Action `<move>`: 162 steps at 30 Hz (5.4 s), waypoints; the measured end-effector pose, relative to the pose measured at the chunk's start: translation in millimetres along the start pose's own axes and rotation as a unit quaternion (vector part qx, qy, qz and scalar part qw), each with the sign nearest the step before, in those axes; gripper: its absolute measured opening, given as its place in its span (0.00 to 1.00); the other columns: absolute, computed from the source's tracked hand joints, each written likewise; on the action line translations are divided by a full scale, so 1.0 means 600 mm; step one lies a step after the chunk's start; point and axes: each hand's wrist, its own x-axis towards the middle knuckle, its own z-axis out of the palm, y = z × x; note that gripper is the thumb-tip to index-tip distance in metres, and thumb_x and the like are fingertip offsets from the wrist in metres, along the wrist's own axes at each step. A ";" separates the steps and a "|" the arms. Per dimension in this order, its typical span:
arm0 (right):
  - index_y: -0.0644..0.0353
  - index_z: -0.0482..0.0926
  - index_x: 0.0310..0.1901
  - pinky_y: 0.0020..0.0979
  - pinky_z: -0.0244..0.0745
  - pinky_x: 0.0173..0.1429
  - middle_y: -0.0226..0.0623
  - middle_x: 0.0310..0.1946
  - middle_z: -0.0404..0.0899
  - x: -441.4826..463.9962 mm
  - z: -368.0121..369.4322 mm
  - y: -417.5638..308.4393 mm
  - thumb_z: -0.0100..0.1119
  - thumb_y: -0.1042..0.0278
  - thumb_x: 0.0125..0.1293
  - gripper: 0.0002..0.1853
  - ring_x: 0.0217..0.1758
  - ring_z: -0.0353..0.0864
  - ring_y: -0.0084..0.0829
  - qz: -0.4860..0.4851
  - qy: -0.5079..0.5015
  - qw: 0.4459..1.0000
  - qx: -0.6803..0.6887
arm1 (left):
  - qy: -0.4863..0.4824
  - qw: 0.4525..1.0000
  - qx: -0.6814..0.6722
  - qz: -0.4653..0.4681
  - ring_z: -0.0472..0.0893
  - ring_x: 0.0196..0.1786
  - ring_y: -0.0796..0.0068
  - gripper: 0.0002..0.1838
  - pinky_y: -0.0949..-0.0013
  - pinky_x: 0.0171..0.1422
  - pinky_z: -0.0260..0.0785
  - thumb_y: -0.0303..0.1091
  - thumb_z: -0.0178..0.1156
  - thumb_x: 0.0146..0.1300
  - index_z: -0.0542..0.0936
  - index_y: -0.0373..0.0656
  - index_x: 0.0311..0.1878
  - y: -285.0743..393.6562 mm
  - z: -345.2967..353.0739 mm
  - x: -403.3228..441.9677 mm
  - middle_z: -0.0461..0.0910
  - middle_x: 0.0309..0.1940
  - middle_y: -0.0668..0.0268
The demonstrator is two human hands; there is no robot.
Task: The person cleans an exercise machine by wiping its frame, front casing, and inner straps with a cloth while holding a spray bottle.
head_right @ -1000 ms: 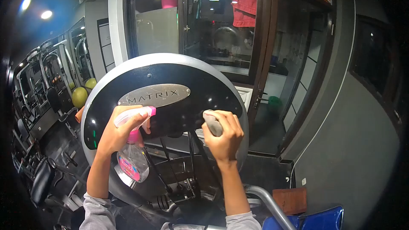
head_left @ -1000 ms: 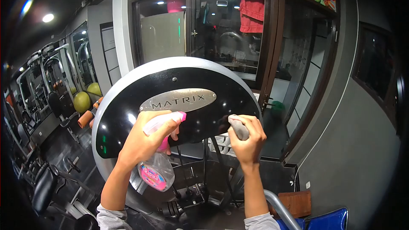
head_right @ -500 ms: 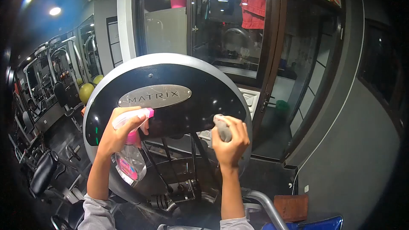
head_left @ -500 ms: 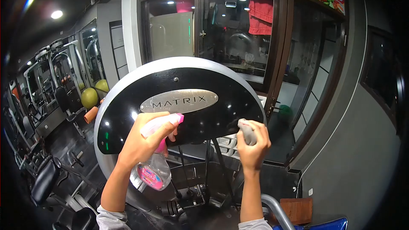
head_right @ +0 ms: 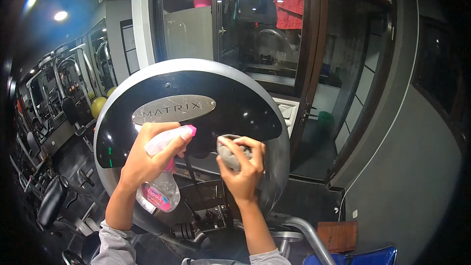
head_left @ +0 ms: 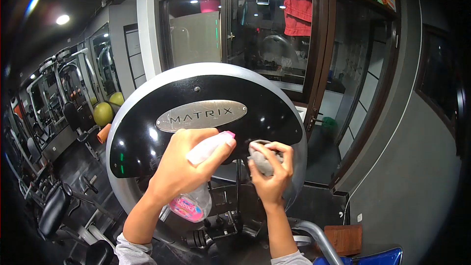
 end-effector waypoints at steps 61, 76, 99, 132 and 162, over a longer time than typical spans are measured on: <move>0.54 0.86 0.40 0.34 0.78 0.48 0.36 0.39 0.86 0.211 0.018 -0.001 0.69 0.74 0.50 0.13 0.42 0.85 0.38 -0.064 -0.102 0.990 -0.079 | -0.095 0.993 0.065 -0.002 0.77 0.55 0.69 0.25 0.69 0.61 0.67 0.50 0.61 0.65 0.80 0.31 0.45 -0.034 -0.222 0.190 0.74 0.48 0.58; 0.57 0.85 0.38 0.36 0.79 0.48 0.37 0.36 0.84 0.290 0.054 0.006 0.69 0.65 0.50 0.13 0.41 0.84 0.39 -0.080 -0.190 0.977 -0.060 | -0.149 0.986 -0.060 0.052 0.80 0.26 0.67 0.23 0.68 0.39 0.72 0.44 0.50 0.66 0.83 0.29 0.33 -0.064 -0.206 0.221 0.82 0.24 0.55; 0.61 0.86 0.40 0.34 0.77 0.45 0.42 0.34 0.83 0.329 0.034 0.092 0.65 0.66 0.55 0.12 0.37 0.85 0.41 0.073 -0.263 0.961 0.030 | -0.054 0.997 0.046 -0.015 0.75 0.51 0.61 0.14 0.63 0.60 0.64 0.42 0.58 0.66 0.84 0.42 0.43 -0.055 -0.198 0.209 0.80 0.42 0.57; 0.57 0.87 0.40 0.32 0.79 0.45 0.36 0.36 0.84 0.247 0.008 0.033 0.70 0.73 0.48 0.13 0.39 0.86 0.36 -0.051 -0.153 0.986 -0.038 | -0.060 0.971 0.158 0.172 0.79 0.48 0.65 0.18 0.65 0.57 0.66 0.42 0.56 0.63 0.83 0.33 0.35 -0.048 -0.181 0.210 0.82 0.43 0.55; 0.55 0.87 0.40 0.35 0.78 0.45 0.35 0.37 0.84 0.135 0.004 -0.041 0.72 0.77 0.40 0.19 0.40 0.83 0.38 -0.085 -0.112 0.986 -0.094 | -0.073 0.949 0.186 0.246 0.81 0.44 0.59 0.13 0.62 0.54 0.70 0.34 0.54 0.62 0.82 0.36 0.42 -0.062 -0.188 0.200 0.85 0.39 0.59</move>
